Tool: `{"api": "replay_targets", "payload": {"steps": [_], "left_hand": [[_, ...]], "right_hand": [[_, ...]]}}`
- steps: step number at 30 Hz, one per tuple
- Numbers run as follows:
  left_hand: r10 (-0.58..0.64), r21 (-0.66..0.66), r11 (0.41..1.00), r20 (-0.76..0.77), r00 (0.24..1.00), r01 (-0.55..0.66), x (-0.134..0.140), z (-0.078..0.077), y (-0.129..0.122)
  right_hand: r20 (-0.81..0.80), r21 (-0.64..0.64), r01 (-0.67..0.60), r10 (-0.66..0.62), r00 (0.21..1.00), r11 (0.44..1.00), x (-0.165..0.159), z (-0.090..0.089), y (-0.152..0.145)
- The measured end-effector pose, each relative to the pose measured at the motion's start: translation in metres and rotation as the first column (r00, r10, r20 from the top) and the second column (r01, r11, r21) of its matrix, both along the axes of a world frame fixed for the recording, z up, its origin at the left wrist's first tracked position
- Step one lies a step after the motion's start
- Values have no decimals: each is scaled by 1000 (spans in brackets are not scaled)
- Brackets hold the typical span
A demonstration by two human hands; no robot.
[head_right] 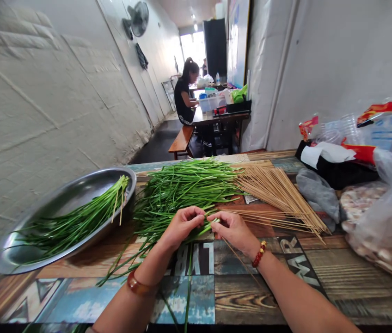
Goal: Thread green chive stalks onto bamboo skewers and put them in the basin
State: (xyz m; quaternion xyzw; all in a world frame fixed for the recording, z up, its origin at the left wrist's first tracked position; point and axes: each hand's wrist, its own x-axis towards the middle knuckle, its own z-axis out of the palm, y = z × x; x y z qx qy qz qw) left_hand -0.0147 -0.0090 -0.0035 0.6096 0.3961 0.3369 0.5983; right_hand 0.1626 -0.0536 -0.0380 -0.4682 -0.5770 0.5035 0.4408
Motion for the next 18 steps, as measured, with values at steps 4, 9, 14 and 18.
{"api": "replay_targets", "payload": {"steps": [4,9,14,18], "left_hand": [[-3,-12,1000,-9,1000,3,0,2,-2],[-3,-2,1000,-11,1000,3,-2,-1,-1],[-1,-12,1000,-2,1000,1,-2,-3,0],[1,-12,1000,-12,1000,-1,-2,-2,-1]], "right_hand": [[-18,-13,-15,15,1000,1000,-1,-1,0],[-41,-8,-23,23,999,1000,-3,0,1],[-79,-41,-28,24,997,999,-3,-1,1],[-85,-16,-41,39,996,999,-3,-4,1]]}}
